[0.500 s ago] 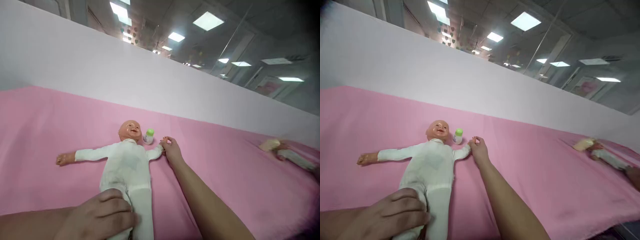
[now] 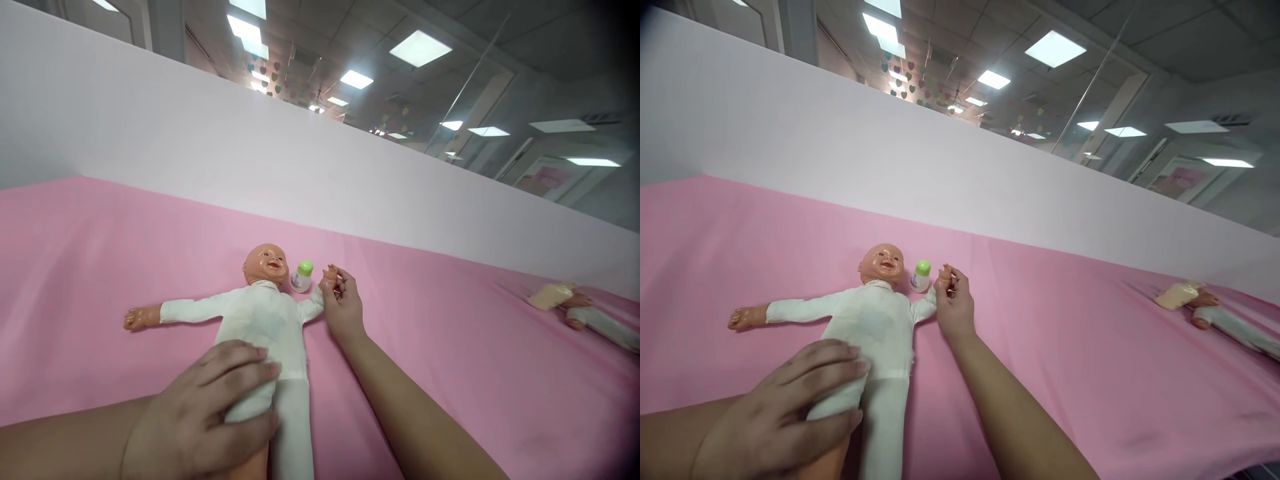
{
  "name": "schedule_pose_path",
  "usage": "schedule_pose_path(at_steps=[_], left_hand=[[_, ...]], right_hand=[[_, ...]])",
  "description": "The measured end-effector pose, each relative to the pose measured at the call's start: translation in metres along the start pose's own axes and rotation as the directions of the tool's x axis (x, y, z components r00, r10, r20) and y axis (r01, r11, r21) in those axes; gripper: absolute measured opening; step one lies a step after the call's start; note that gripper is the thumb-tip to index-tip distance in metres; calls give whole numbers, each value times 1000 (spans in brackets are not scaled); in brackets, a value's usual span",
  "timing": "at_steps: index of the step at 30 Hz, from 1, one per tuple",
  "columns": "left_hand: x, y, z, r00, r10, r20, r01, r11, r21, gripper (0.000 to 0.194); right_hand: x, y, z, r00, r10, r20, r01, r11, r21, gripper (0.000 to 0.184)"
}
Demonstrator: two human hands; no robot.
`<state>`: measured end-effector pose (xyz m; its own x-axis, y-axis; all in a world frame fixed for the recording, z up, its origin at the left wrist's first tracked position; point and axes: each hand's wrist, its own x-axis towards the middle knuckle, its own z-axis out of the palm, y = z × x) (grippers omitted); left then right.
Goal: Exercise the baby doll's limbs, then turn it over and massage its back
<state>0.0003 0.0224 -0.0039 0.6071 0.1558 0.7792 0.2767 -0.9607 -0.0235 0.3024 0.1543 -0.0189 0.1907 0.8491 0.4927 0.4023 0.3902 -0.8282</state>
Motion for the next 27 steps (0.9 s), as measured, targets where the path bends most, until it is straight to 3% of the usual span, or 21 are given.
schedule_pose_path(at_steps=[3, 7, 10, 13, 21, 27], left_hand=[[-7, -13, 4, 996, -92, 17, 92, 996, 9, 38], [-11, -22, 9, 979, -205, 14, 205, 979, -2, 49], [-12, -23, 9, 976, -218, 1, 218, 976, -16, 50], [-12, -22, 8, 977, -212, -7, 211, 977, -14, 52], [-10, -20, 6, 979, -203, 20, 203, 979, 5, 50], [-11, -7, -3, 996, -86, 24, 86, 996, 13, 44]], right_hand=[[-16, -17, 10, 981, -169, 91, 177, 981, -80, 47], [-31, -42, 25, 918, -302, 258, 353, 918, -182, 43], [-35, -63, 37, 855, -303, 421, 412, 890, -196, 42], [-37, -77, 46, 835, -240, 495, 388, 895, -220, 41], [-44, -70, 43, 850, -261, 458, 390, 896, -214, 38], [-28, -51, 28, 970, -135, 204, 174, 966, -190, 47]])
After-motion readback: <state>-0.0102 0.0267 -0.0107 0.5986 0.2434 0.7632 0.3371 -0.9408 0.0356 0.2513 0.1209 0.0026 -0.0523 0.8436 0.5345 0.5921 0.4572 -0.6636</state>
